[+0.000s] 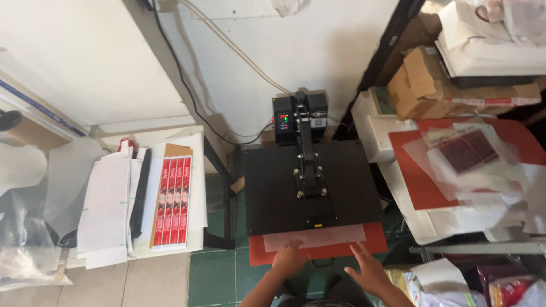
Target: The person operates a heat press machine to laminate or transfer designs onto rectangular paper sheets. They place a sheet on the press, lower the heated platen, wait, then lift it and remove the sheet. This cycle repeats several times with different sheets.
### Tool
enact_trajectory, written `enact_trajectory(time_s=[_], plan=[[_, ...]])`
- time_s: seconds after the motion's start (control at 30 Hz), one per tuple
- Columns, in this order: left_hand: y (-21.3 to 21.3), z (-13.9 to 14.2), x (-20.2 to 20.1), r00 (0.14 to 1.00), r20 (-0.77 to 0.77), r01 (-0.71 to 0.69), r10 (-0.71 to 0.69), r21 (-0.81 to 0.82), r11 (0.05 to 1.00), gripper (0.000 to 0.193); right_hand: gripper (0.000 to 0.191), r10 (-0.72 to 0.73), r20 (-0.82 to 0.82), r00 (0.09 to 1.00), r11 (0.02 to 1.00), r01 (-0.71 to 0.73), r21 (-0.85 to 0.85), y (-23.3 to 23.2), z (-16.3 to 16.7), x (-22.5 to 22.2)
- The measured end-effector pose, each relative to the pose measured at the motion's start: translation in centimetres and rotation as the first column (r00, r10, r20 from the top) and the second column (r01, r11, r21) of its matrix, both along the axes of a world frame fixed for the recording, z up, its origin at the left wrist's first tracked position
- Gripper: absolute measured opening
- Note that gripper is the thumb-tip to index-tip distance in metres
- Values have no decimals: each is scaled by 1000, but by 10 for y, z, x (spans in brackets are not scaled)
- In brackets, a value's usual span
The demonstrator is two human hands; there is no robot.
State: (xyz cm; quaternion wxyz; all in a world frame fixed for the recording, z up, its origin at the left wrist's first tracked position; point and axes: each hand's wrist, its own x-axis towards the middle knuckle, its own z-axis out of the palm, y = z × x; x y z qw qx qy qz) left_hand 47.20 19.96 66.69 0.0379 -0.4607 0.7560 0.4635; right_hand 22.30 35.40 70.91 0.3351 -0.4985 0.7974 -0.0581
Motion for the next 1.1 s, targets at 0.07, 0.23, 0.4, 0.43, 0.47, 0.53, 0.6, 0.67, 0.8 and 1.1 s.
enact_trajectory(time_s=[0.07,0.23,0.4,0.43,0.47,0.53,0.6,0.67,0.8,1.1], plan=[[3,1,2,1000,1,-7,7,11,1000,65,87,23,17,1000,999,-24,34,-7,0,-1],[9,-6,-3,999,26,-48,48,3,999,65,83,169,40,985,985,-168,-27,-28,1,-12],[8,-1,-30,996,32,-85,87,-54,995,64,85,213,149,966,968,-229,100,-48,6,-38],[7,2,-36,995,23,-93,94,-68,993,63,86,207,137,969,968,-223,114,-51,8,-43],[6,5,-44,992,53,-112,114,-43,993,64,85,227,139,964,962,-244,123,-54,9,-50],[4,10,-61,981,115,-155,153,8,988,65,85,269,144,952,947,-289,142,-59,10,-63],[0,13,-77,985,81,-150,152,-27,988,66,83,317,134,939,944,-326,57,-65,12,-76],[2,15,-88,988,32,-149,151,-59,987,67,83,321,144,936,941,-332,60,-67,15,-87],[-4,19,-104,987,-31,-160,157,-126,979,70,82,319,154,935,929,-340,144,-82,20,-106],[-15,40,-119,988,17,-150,154,-146,978,79,82,350,116,930,916,-365,167,-92,19,-128]])
